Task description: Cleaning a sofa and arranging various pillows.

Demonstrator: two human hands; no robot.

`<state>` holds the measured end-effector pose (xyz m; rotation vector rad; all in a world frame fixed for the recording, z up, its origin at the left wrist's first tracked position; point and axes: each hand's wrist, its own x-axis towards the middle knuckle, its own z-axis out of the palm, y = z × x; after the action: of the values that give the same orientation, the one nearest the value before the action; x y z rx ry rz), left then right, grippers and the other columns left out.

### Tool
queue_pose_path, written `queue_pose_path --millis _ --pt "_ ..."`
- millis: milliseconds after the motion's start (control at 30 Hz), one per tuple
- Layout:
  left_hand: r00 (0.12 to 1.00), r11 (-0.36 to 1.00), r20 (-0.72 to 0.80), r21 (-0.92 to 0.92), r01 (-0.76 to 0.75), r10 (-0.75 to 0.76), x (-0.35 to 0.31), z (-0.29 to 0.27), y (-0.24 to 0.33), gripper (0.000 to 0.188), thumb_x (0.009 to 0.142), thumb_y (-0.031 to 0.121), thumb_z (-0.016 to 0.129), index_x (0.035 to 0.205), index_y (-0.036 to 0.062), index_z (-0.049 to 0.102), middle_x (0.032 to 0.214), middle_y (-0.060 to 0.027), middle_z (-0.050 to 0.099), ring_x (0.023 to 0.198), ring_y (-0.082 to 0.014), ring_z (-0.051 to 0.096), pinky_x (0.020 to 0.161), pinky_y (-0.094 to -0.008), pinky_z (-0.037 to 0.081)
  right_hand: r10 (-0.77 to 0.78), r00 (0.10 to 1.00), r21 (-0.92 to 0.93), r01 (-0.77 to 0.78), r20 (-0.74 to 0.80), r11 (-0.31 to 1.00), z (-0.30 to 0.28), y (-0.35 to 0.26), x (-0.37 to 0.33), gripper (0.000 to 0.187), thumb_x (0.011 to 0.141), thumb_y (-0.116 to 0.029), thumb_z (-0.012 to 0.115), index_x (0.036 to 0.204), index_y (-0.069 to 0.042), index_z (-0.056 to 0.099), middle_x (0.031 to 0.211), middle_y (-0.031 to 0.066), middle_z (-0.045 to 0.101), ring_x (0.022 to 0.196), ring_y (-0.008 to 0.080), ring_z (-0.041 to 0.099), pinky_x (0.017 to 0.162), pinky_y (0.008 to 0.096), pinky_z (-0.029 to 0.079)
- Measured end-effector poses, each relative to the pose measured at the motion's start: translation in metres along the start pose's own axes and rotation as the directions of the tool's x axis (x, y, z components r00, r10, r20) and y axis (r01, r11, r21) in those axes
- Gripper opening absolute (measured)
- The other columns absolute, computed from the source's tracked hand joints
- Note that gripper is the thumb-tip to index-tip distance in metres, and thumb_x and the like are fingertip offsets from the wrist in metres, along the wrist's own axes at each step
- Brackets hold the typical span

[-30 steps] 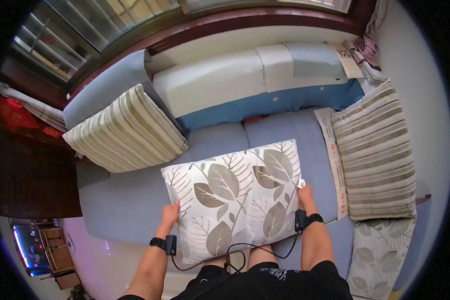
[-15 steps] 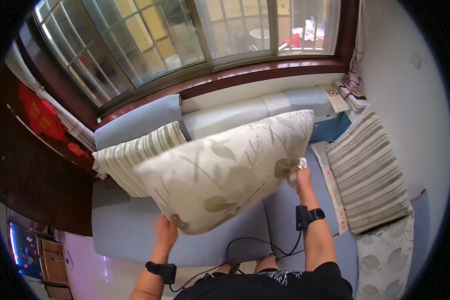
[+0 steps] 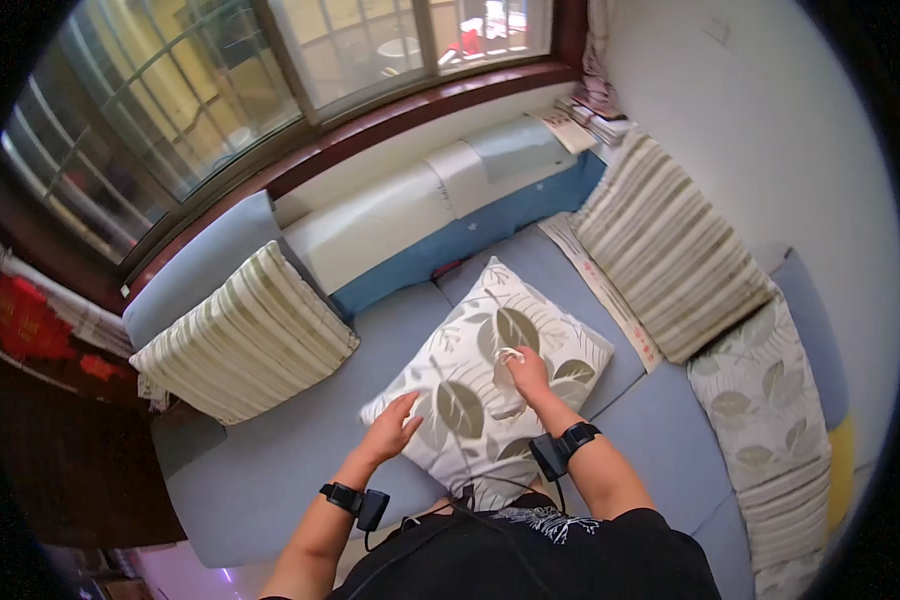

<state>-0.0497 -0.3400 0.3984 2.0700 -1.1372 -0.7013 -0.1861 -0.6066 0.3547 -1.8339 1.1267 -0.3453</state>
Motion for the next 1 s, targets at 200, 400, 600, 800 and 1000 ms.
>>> queue_pose_path --millis 200,400,600,800,1000 --pt "0.956 0.994 0.283 0.102 0.044 -0.071 0.021 0.024 -0.028 0.042 0.086 0.023 0.055 0.122 0.0023 0.049 0.111 -0.0224 0.056 0.102 -0.0385 0.053 0.087 -0.0415 0.044 0.314 0.926 -0.16 -0.35 -0.209 0.923 -0.055 0.133 -0.056 0.048 0.074 -0.037 0.064 0.099 0.003 0.059 0.096 0.0248 0.061 0.094 0.0409 0.057 0.08 0.0438 0.045" --pt "0.895 0.978 0.441 0.148 -0.148 0.068 0.068 0.064 -0.003 0.04 0.087 0.022 0.054 0.121 0.0029 0.05 0.106 -0.0226 0.058 0.094 -0.0367 0.057 0.082 -0.0408 0.046 0.686 0.723 -0.022 -0.689 -0.083 0.724 -0.015 0.249 -0.12 0.071 0.073 -0.049 0.066 0.112 0.009 0.053 0.112 0.0258 0.058 0.104 0.036 0.057 0.086 0.0398 0.044" --pt "0.815 0.958 0.566 0.144 -0.246 0.124 0.096 0.093 0.025 0.039 0.087 0.022 0.054 0.121 0.0035 0.051 0.103 -0.0222 0.06 0.093 -0.0368 0.058 0.08 -0.0403 0.047 0.576 0.807 0.415 -0.573 0.133 0.707 0.042 0.256 -0.135 0.067 0.075 -0.044 0.068 0.115 0.007 0.054 0.113 0.0205 0.059 0.104 0.0314 0.057 0.087 0.0348 0.044" --pt "0.816 0.965 0.575 0.177 -0.193 0.058 0.11 0.09 0.028 0.036 0.088 0.022 0.053 0.119 0.0034 0.053 0.105 -0.0228 0.06 0.096 -0.0385 0.057 0.083 -0.0408 0.046 0.451 0.888 -0.083 -0.445 0.092 0.892 0.037 0.231 -0.113 0.052 0.078 -0.046 0.063 0.089 0.005 0.063 0.088 0.0244 0.063 0.082 0.0382 0.062 0.071 0.0429 0.047" --pt "0.859 0.99 0.511 0.124 -0.061 -0.011 0.123 0.079 0.032 0.041 0.088 0.025 0.053 0.122 0.0016 0.051 0.111 -0.0239 0.057 0.1 -0.0381 0.055 0.086 -0.0415 0.045 0.165 0.976 -0.189 -0.138 0.14 0.972 -0.006 0.147 -0.08 0.05 0.082 -0.044 0.057 0.072 0.005 0.06 0.073 0.0267 0.059 0.072 0.0432 0.057 0.064 0.0481 0.044"
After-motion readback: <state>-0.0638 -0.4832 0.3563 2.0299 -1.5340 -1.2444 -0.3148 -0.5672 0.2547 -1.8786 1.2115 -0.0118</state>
